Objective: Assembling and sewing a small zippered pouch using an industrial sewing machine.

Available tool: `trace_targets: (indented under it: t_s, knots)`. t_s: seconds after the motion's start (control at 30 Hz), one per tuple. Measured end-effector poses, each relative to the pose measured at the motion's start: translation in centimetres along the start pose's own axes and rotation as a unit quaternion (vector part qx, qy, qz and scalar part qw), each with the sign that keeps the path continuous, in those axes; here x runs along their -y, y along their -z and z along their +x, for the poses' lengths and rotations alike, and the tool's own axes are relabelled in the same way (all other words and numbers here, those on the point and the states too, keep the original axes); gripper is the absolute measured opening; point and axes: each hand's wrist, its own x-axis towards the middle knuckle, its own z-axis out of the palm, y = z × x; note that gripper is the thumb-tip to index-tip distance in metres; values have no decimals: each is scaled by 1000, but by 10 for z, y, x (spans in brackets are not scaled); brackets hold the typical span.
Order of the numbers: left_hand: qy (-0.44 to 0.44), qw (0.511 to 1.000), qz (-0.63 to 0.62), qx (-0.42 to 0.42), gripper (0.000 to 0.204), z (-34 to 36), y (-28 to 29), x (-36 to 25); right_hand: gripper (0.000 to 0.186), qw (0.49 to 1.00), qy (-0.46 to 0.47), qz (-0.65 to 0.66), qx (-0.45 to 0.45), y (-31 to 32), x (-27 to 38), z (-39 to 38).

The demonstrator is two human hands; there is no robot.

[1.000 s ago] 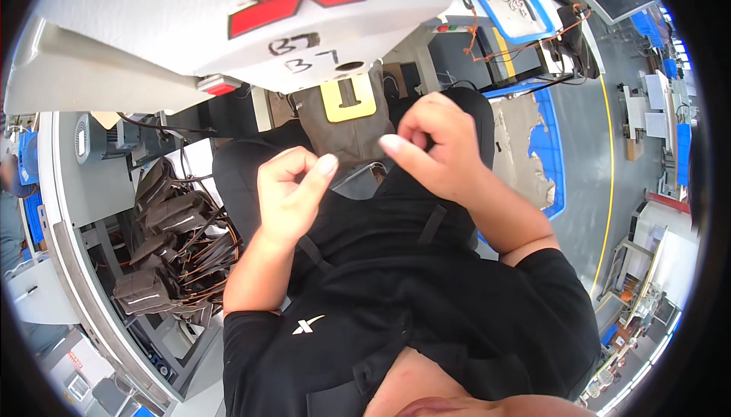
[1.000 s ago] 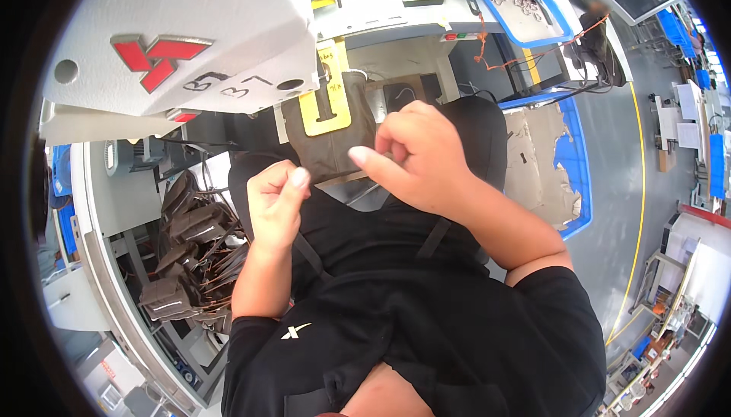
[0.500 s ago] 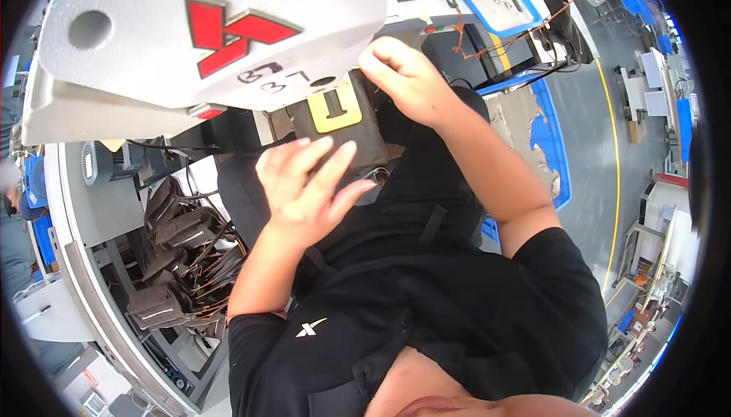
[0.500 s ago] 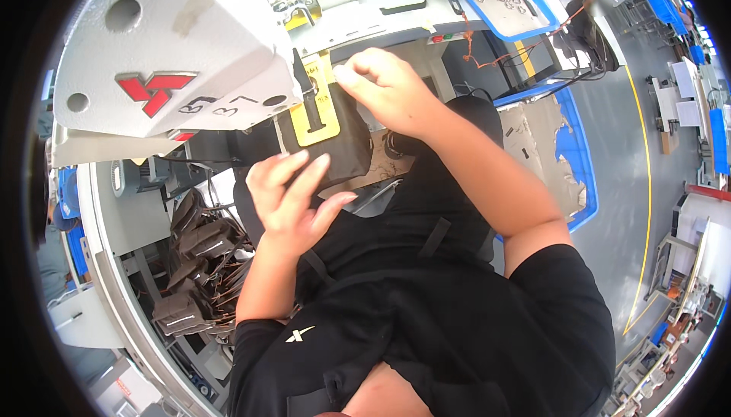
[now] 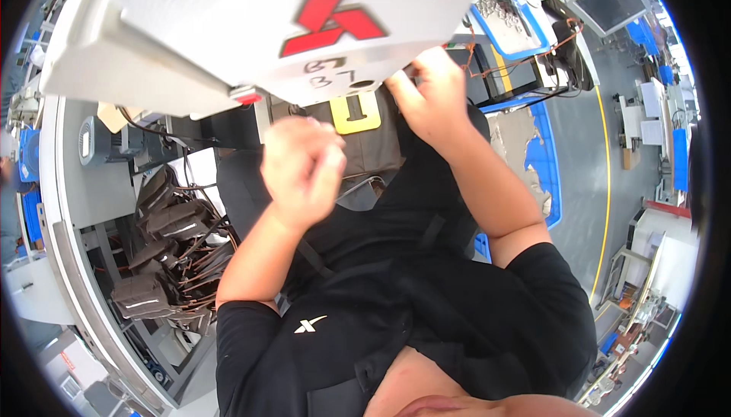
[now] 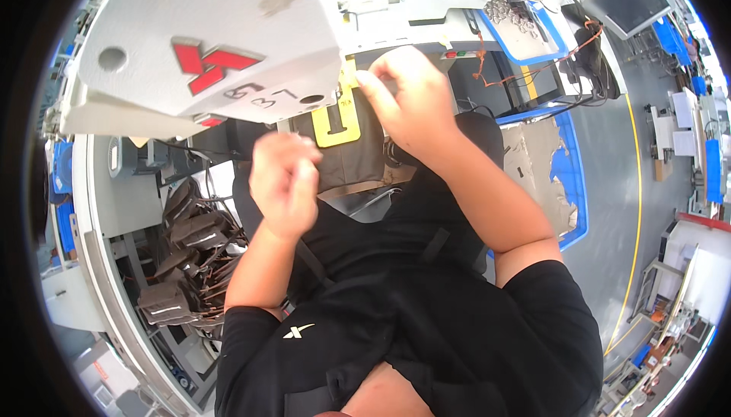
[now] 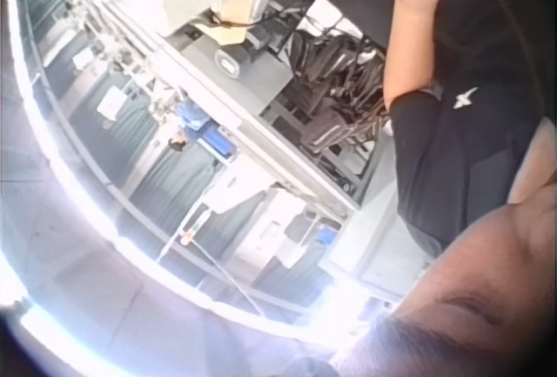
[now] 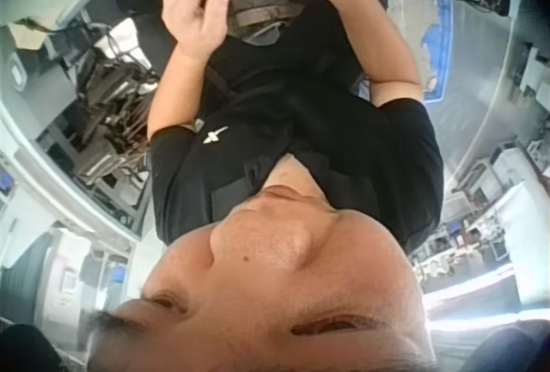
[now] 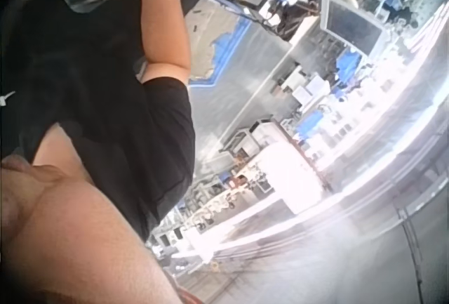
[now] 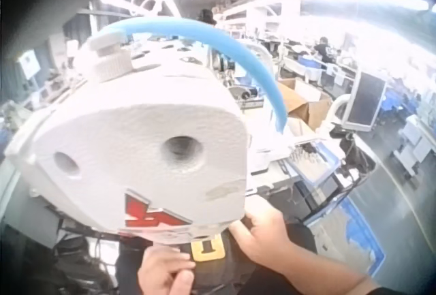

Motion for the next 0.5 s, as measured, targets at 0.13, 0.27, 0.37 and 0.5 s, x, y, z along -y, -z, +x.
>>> trace_targets:
  t_s: [0.13,0.27,0.37,0.5]
  knots:
    - [382,884,-230,-136,21,23,-16,25,13,943,247,-222,-30,19,16,25]
    - [358,902,-226,-84,30,31,-24,37,16,876,337,-343,35,2,0,49]
    - [373,888,-259,-76,37,29,-25,35,17,880,311,-354,54,-4,5,49]
    - [356,887,-289,-49,38,22,-27,47,17,965,214,-115,102,11,11,37]
